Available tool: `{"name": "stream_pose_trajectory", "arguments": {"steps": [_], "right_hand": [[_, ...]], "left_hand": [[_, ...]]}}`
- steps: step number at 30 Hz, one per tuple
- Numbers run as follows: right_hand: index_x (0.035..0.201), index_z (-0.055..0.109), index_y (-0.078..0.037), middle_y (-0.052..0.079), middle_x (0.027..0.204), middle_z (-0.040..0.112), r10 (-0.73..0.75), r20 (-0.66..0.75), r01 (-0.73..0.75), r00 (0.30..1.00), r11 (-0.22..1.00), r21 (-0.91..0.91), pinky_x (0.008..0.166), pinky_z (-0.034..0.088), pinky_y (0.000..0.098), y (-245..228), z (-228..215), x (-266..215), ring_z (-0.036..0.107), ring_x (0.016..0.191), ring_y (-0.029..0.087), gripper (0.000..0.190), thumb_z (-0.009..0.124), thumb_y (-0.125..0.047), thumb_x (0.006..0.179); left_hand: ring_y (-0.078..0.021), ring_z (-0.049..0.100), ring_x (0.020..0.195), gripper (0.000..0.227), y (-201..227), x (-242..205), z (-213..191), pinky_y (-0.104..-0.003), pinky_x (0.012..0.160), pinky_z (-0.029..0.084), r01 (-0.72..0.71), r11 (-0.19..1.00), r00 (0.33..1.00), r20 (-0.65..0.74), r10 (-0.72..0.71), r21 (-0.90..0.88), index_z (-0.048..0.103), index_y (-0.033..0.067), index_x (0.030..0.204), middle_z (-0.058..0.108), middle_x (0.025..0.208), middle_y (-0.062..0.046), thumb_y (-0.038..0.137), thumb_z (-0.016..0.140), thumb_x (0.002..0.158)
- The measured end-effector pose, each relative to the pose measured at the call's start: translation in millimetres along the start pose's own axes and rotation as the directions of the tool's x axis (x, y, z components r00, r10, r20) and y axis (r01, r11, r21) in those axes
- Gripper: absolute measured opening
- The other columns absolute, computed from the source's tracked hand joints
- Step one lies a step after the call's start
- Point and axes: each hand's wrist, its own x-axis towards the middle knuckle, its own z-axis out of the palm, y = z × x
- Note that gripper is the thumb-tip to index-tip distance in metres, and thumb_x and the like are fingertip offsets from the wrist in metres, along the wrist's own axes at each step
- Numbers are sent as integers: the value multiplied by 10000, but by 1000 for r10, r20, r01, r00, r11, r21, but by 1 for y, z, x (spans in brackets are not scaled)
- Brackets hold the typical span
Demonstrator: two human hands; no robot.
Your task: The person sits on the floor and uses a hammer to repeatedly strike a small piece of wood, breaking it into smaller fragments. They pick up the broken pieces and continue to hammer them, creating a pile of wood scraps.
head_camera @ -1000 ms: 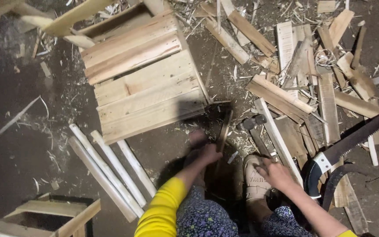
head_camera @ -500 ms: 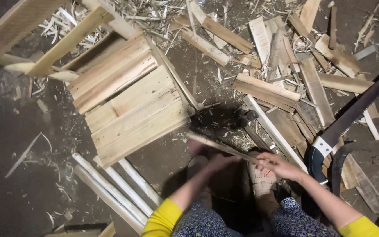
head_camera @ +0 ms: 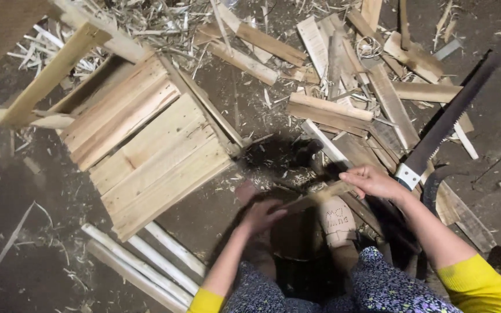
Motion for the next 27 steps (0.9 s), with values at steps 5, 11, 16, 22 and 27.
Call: {"name": "stream_pose_trajectory", "arguments": {"steps": [5,11,16,22,27], "right_hand": [[991,681,-2,156,496,635,-100,-109,126,989,955,269,444,528,300,52,-13,34,523,382,145,180,641,-178,986],[1207,632,23,146,619,658,-77,-193,142,978,925,353,544,629,348,53,-14,32,597,477,140,316,702,-130,939],[1262,608,16,146,638,649,-86,-304,188,949,927,324,524,606,329,10,-10,19,609,474,152,365,713,-112,937],[1287,604,14,158,652,652,-83,-364,199,928,935,295,541,626,338,24,-11,26,622,501,159,375,700,-86,938],[1357,529,-16,169,675,629,-52,-437,227,898,905,359,535,642,385,32,-9,36,637,506,205,405,667,-114,990]], "left_hand": [[-288,705,948,399,-24,8,36,-417,811,518,16,997,1000,19,-18,74,703,265,1008,720,921,-25,650,631,929],[-241,736,856,456,-40,26,56,-324,766,559,2,998,999,40,-5,58,711,320,920,741,808,1,760,590,906],[-199,718,790,265,-45,14,53,-350,710,579,-95,902,988,72,138,-422,682,123,1215,764,882,-117,304,671,1022],[-194,716,669,245,-22,3,40,-307,594,550,-181,929,981,8,193,-322,720,93,933,750,733,-118,329,713,999],[-137,642,630,198,-27,5,41,-260,593,535,-27,811,999,15,45,-584,700,82,1116,723,760,-65,253,640,1036]]}}
